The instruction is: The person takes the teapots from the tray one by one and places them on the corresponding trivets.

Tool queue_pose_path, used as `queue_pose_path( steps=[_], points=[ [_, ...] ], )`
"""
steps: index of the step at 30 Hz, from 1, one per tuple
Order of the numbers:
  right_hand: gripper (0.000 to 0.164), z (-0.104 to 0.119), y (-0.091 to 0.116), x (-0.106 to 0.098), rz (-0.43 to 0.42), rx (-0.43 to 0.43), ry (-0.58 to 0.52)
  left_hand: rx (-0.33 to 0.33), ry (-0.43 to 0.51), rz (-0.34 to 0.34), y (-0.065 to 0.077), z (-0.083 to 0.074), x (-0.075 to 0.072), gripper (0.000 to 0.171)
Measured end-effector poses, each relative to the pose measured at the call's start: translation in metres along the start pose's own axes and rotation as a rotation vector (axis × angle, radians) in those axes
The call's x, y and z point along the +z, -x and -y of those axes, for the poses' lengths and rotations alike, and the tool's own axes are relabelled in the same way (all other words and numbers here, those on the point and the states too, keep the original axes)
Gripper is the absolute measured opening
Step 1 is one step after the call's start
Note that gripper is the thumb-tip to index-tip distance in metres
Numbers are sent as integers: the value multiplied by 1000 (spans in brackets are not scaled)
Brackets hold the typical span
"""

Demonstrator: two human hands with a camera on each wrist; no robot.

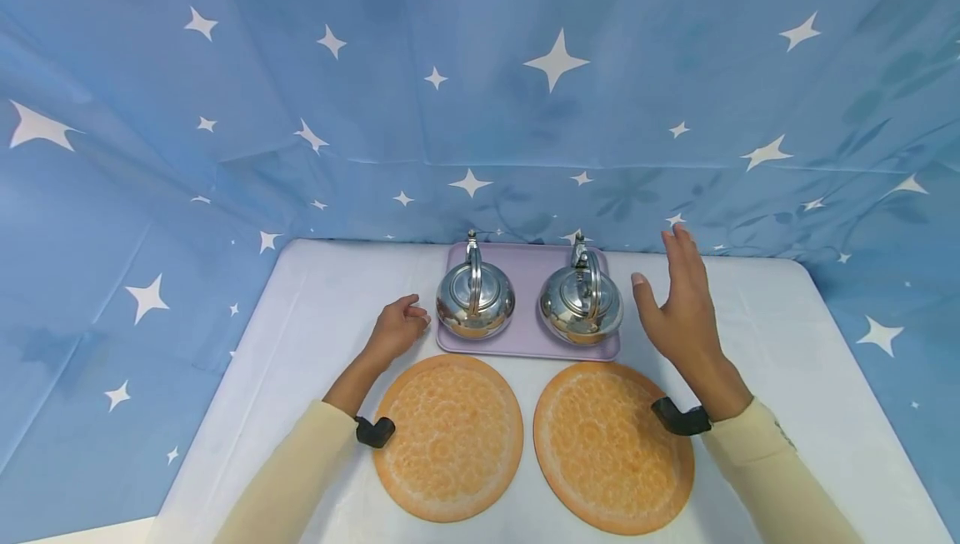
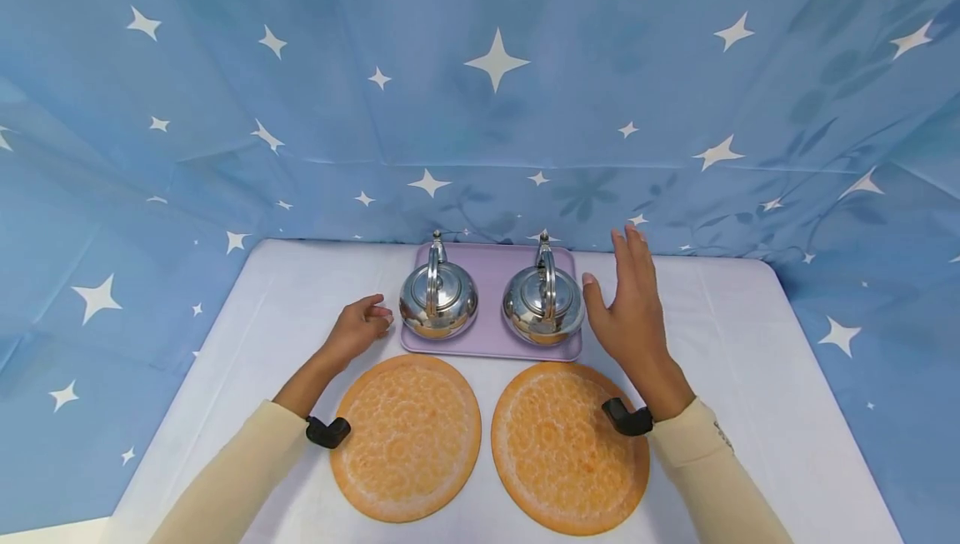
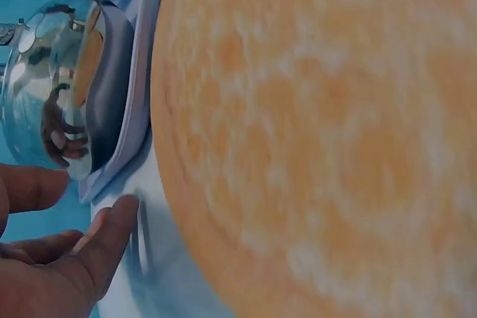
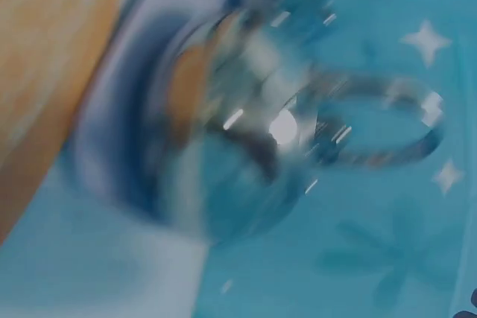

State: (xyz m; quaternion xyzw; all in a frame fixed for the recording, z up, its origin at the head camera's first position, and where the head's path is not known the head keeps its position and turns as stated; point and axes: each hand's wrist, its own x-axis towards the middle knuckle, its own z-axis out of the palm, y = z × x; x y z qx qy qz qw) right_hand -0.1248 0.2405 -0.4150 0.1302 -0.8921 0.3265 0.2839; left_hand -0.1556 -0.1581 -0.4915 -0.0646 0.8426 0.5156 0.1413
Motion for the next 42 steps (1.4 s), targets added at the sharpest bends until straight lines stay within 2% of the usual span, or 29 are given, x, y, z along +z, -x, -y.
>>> queue_pose_path(
  steps=[3,6,10,14,18,22,28,35,42],
  points=[
    [64,20,-4,3,-11,-65,-112,-68,153,38,-1,0,7,56],
    [60,38,-7,11,-14,-118,-218,-87,208,70,-3,1,13,54],
    [50,63,-9,25,34,-128,-376,-71,163,68,-5,1,17,50],
    [41,95,-13,36,123,-50,-545,-50,91,44,-3,0,19,47],
    [37,115,-18,43,200,53,-616,-22,8,41,-5,-1,23,40],
    [37,117,-20,49,236,105,-646,-15,-29,24,-6,-3,25,33],
    [37,115,-22,54,241,122,-636,-8,-39,16,-8,-4,24,36],
    [40,91,-17,78,253,193,-647,-6,-56,4,-8,-6,24,29],
    [40,91,-15,86,288,246,-664,0,-65,-5,-8,-4,25,25]
  ],
)
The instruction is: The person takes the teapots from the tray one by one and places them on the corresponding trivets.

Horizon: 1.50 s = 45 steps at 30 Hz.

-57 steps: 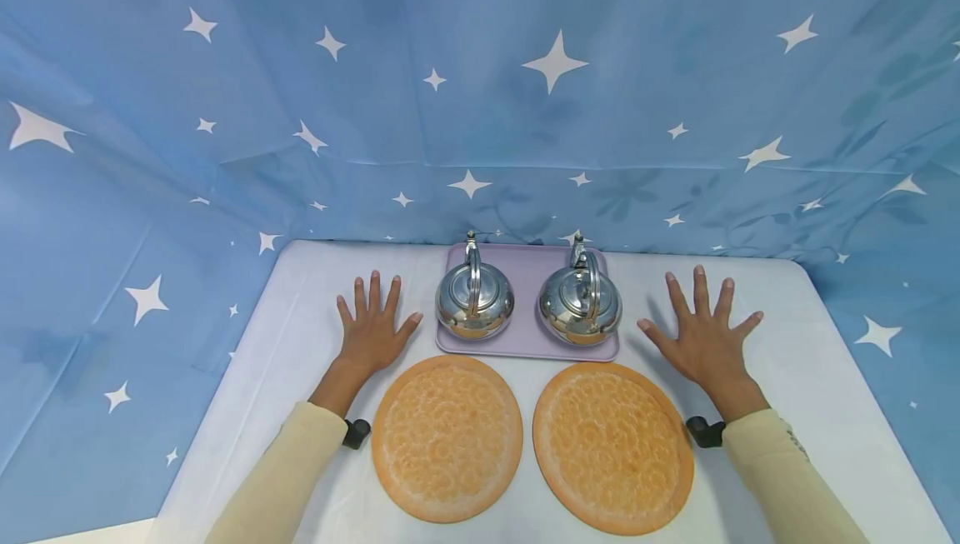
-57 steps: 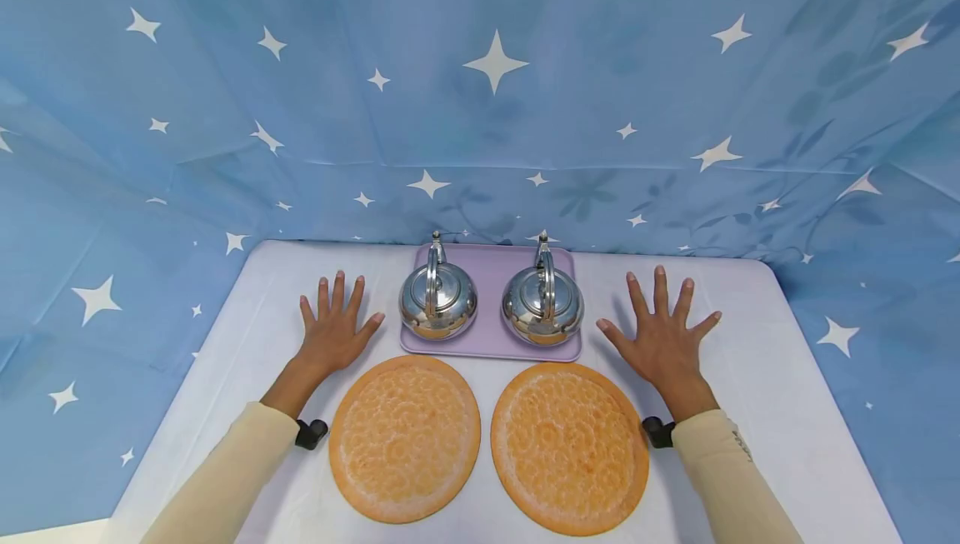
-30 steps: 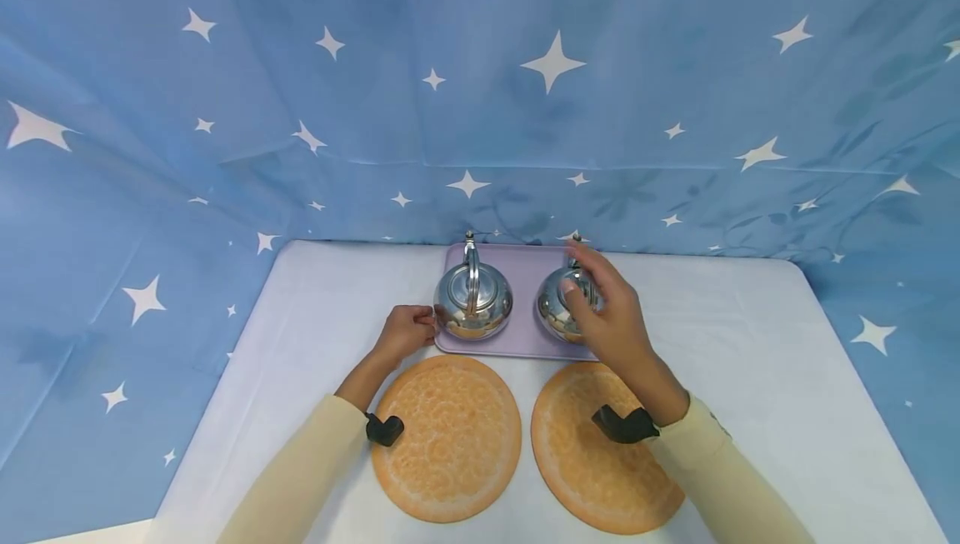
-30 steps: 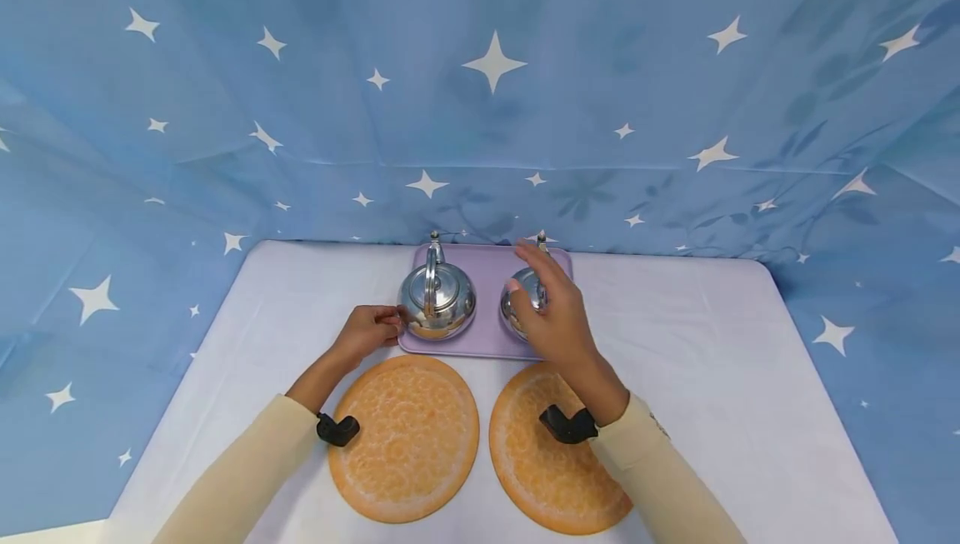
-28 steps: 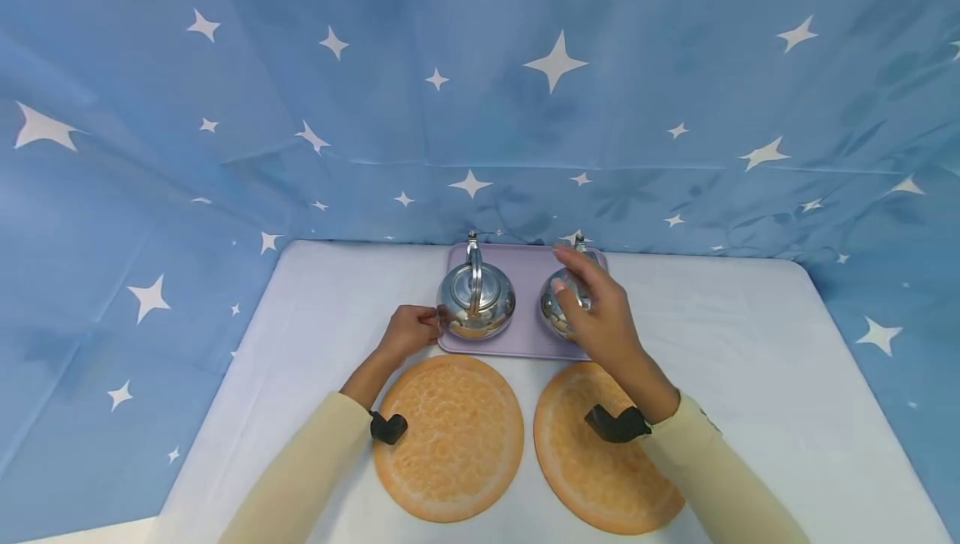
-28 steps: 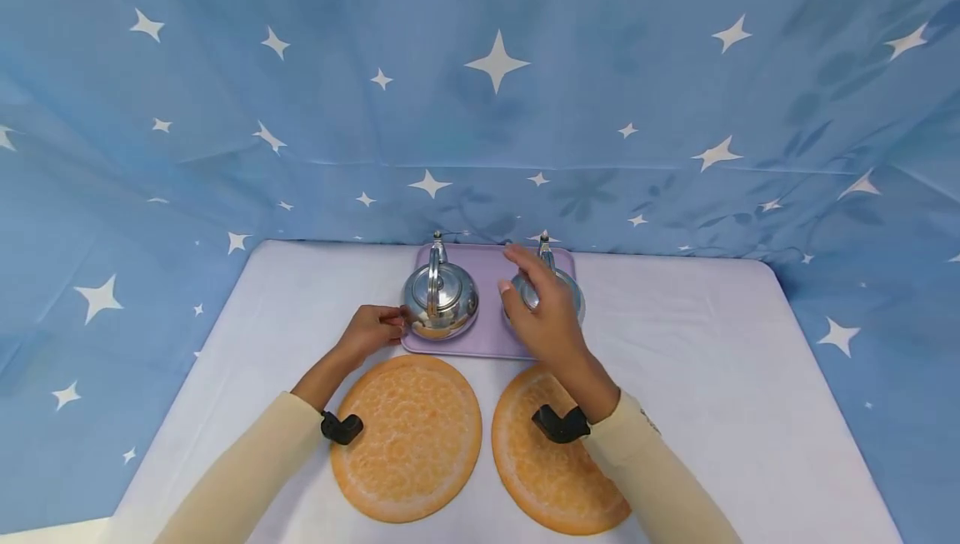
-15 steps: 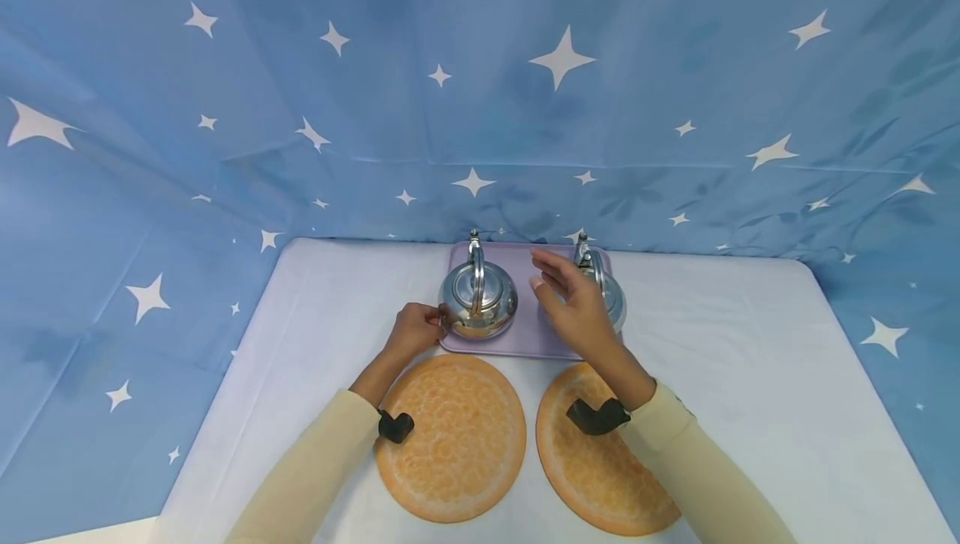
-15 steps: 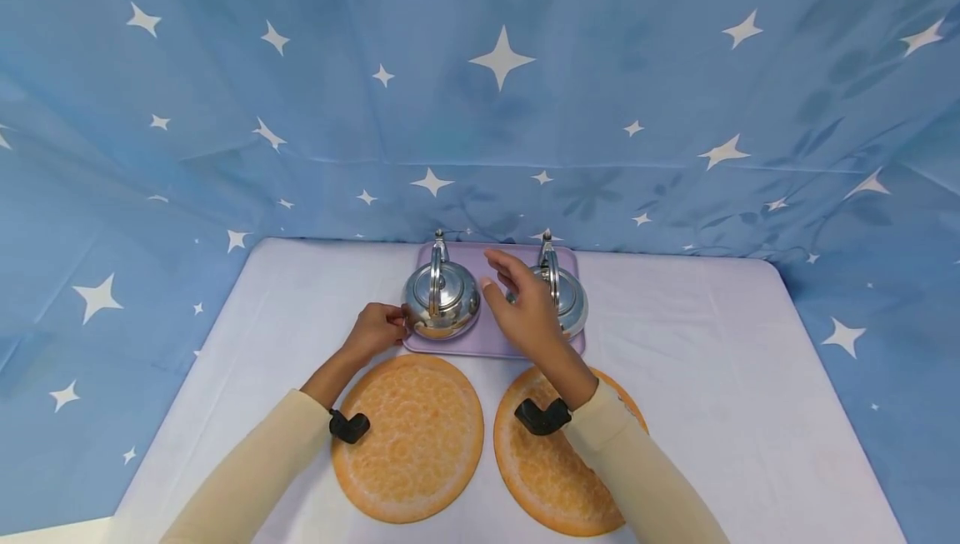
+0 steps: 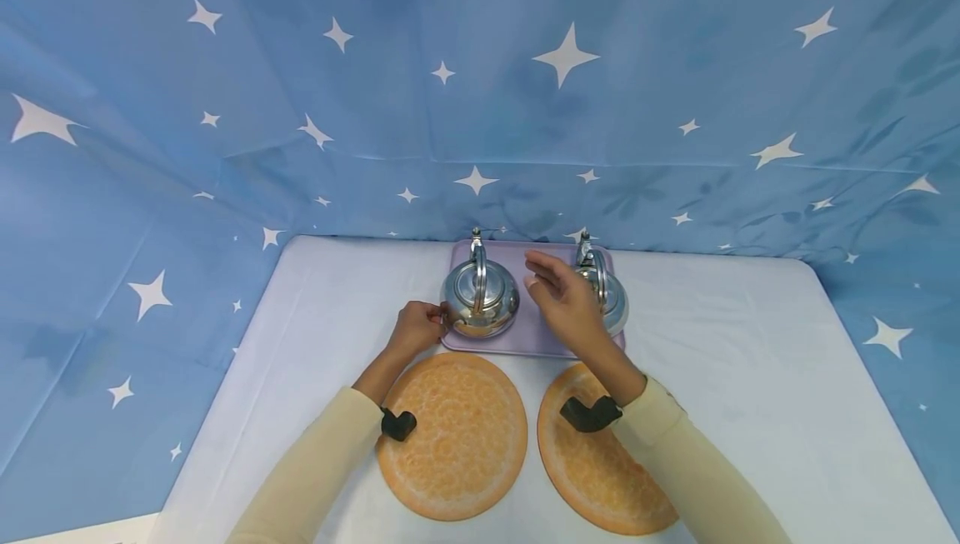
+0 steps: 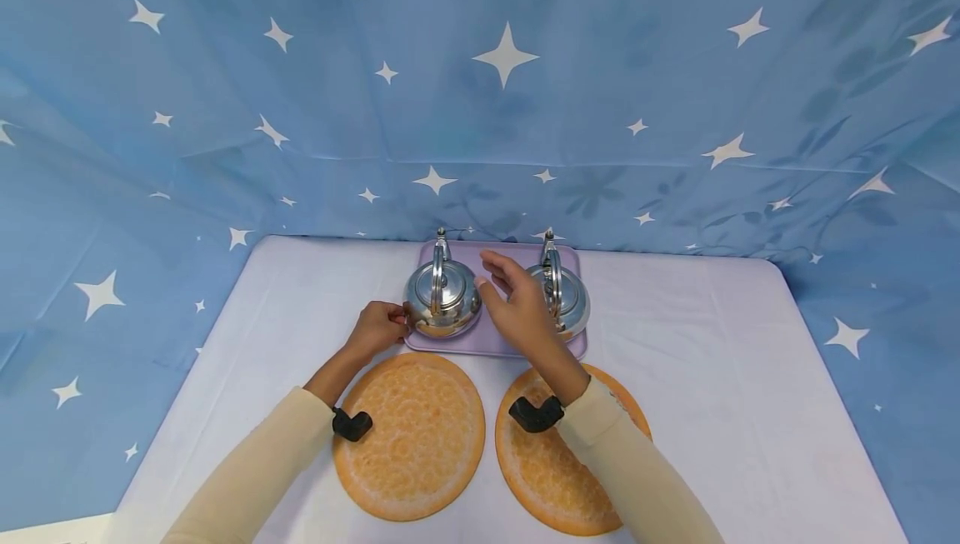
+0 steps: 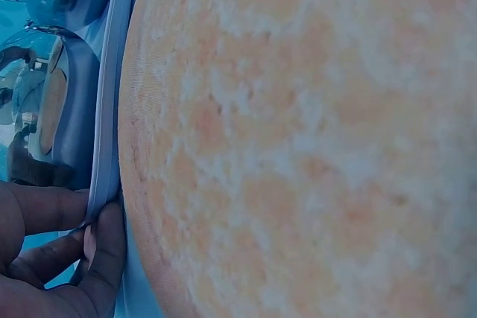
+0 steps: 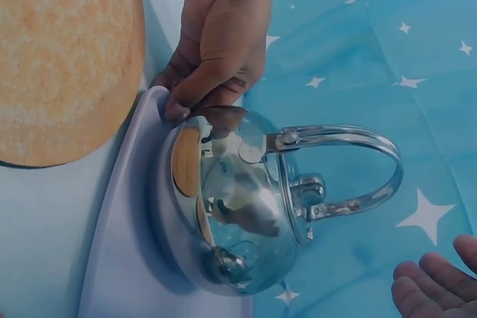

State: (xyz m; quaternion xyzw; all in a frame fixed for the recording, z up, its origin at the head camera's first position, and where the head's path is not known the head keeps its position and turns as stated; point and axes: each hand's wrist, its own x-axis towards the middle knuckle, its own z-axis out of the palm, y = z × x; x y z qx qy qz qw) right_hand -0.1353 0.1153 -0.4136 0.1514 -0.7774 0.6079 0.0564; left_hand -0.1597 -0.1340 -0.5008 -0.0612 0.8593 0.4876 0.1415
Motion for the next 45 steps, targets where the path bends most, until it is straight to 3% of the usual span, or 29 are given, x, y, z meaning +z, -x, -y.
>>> queue_pose_path(
  steps=[5,9,14,20,26,29,38,45],
  points=[
    [42,-3,-1,6,29,31,-28,5,7,1,-2,3,-1,27],
    [45,-8,-1,12,64,51,-52,33,0,1,-1,4,-2,6],
    [49,-13,-1,19,104,82,-80,78,-6,0,0,4,-4,31],
    [52,-17,-3,23,130,134,-77,58,-4,-1,-2,4,-3,29],
    [50,-21,-4,28,135,136,-131,63,-14,-13,-5,5,-1,10],
    [48,-21,-5,32,146,156,-174,76,-20,-10,-5,6,-1,11],
    [54,4,-6,37,203,192,-211,95,-35,-19,-6,6,0,20],
    [53,7,-10,43,218,275,-231,80,-32,-29,-5,7,1,21]
  ],
)
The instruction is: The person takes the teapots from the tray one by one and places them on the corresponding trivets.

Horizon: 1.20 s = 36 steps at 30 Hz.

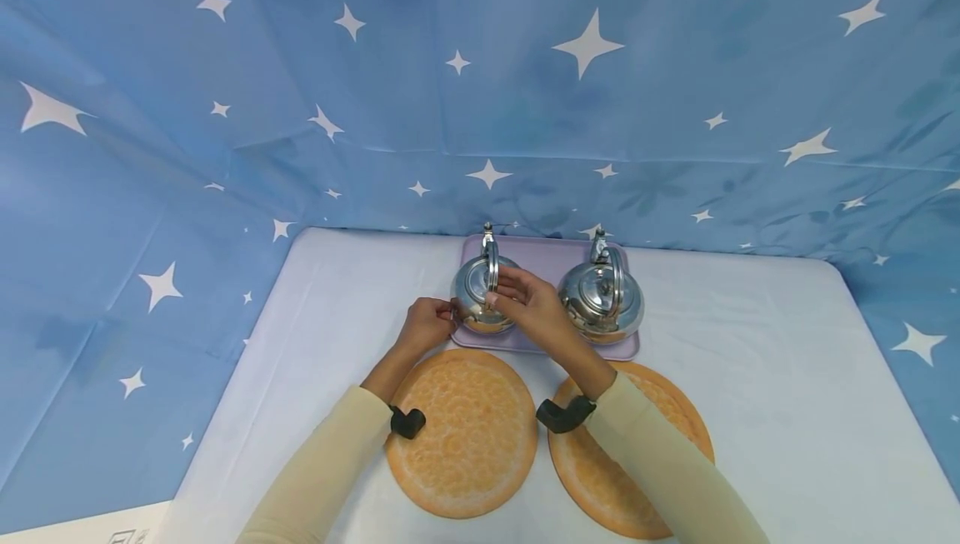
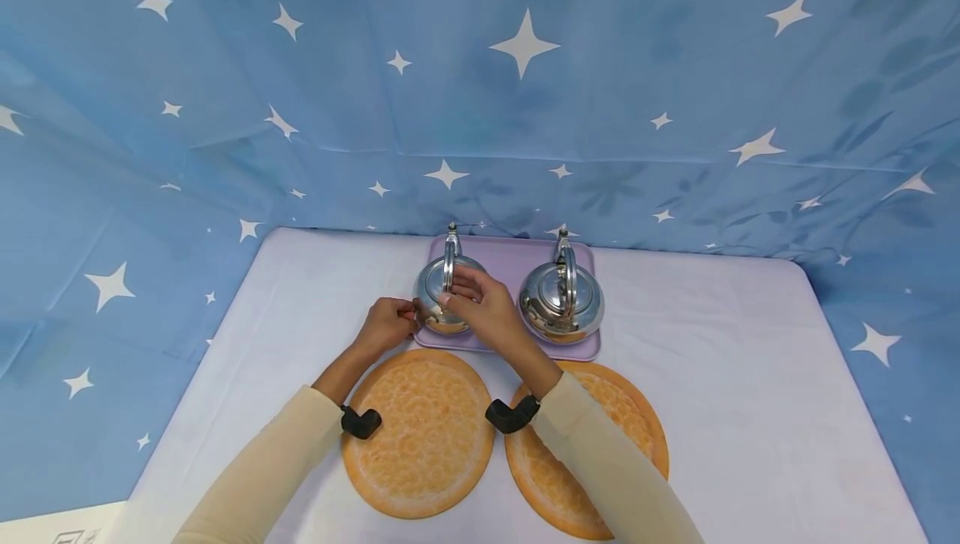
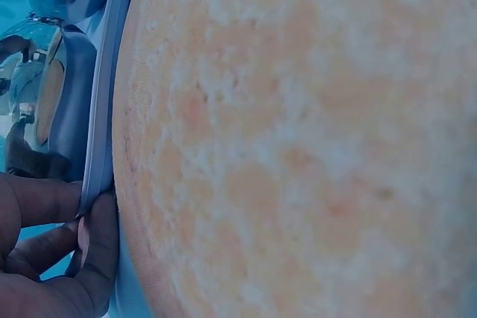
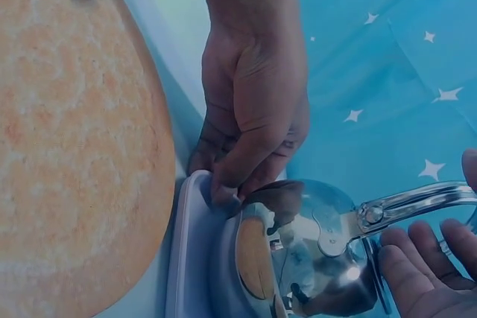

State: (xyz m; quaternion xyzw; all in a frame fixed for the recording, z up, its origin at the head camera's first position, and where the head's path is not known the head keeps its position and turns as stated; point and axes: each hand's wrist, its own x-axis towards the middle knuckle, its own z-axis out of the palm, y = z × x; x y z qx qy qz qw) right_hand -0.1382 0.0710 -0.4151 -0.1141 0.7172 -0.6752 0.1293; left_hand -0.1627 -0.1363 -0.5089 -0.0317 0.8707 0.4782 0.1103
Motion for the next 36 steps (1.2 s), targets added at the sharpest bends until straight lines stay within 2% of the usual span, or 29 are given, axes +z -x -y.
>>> queue_pose_path(
  steps=[3,7,10,12,15,17,24,36],
  points=[
    [52,0,-2,1,-6,23,2,-11,-9,3,1,-2,0,24],
    [46,-19,-12,0,-17,36,-8,-32,-9,10,2,-2,0,12],
    [37,-32,-20,0,-11,46,-55,-27,-17,8,2,-2,0,12],
    [33,-31,-22,1,2,53,-86,-14,-21,7,2,-2,0,17],
    [36,-30,-23,2,16,67,-117,1,-26,5,1,-2,0,19],
    [39,-29,-23,3,20,66,-119,6,-26,4,1,-1,1,18],
    [33,-28,-24,4,41,39,-149,14,-36,-3,0,1,1,13],
    [34,-28,-25,1,57,57,-188,26,-38,-5,0,2,0,23]
  ],
)
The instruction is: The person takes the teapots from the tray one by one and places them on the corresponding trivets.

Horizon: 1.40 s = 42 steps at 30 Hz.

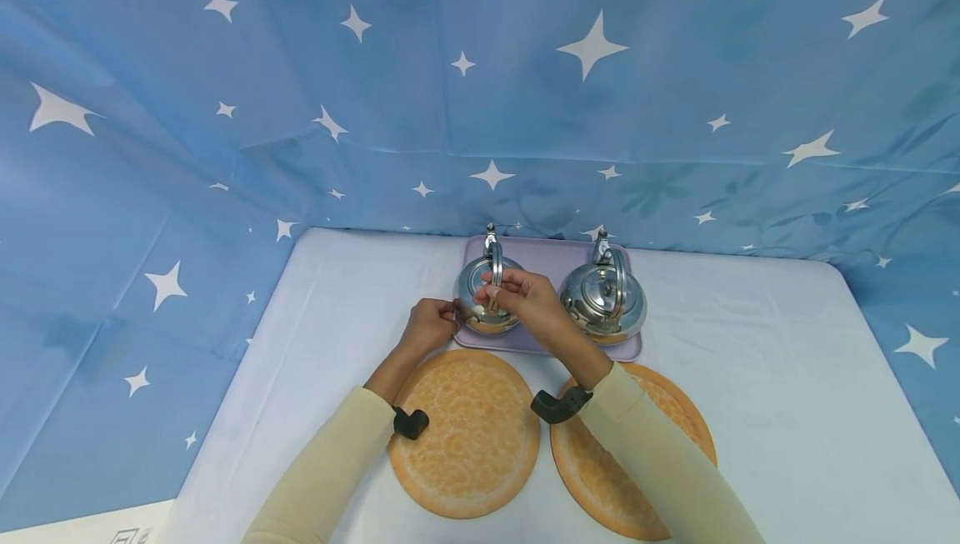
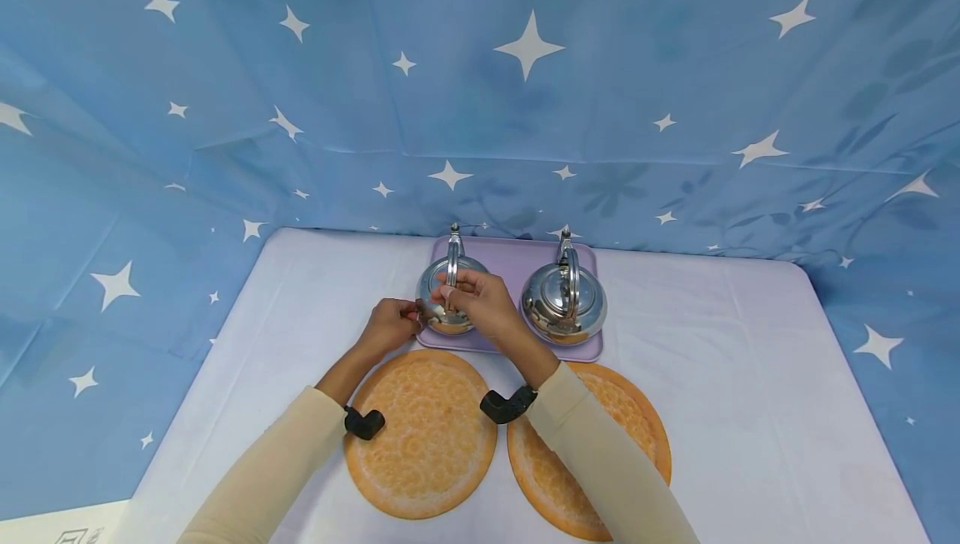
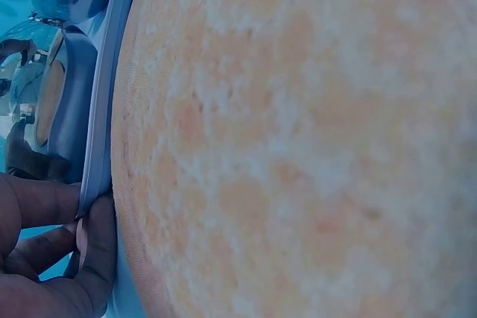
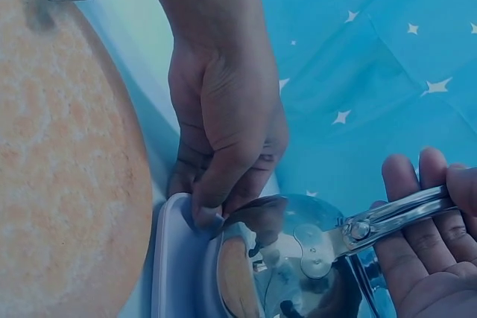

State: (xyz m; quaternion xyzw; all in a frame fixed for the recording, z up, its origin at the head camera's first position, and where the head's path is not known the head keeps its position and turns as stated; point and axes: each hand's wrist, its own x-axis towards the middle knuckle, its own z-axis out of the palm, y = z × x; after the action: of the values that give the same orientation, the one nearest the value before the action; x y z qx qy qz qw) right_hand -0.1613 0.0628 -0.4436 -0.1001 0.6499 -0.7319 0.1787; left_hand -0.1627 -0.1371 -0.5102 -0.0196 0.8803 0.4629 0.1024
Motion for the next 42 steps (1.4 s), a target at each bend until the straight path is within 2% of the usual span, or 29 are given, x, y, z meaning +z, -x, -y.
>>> queue_pose_path(
  steps=[13,20,26,31,42],
  points=[
    [29,3,0,2,18,-25,49,36,-18,-13,-1,3,1,28],
    [25,2,0,2,28,-44,100,16,-18,5,-1,2,0,31],
    [21,2,3,3,29,-65,146,-3,-6,3,1,0,-1,13],
    [25,6,7,7,36,-69,157,-28,1,-21,1,-2,-1,29],
    [23,3,13,12,-6,-64,172,0,-6,-10,2,-1,-2,38]
  ],
)
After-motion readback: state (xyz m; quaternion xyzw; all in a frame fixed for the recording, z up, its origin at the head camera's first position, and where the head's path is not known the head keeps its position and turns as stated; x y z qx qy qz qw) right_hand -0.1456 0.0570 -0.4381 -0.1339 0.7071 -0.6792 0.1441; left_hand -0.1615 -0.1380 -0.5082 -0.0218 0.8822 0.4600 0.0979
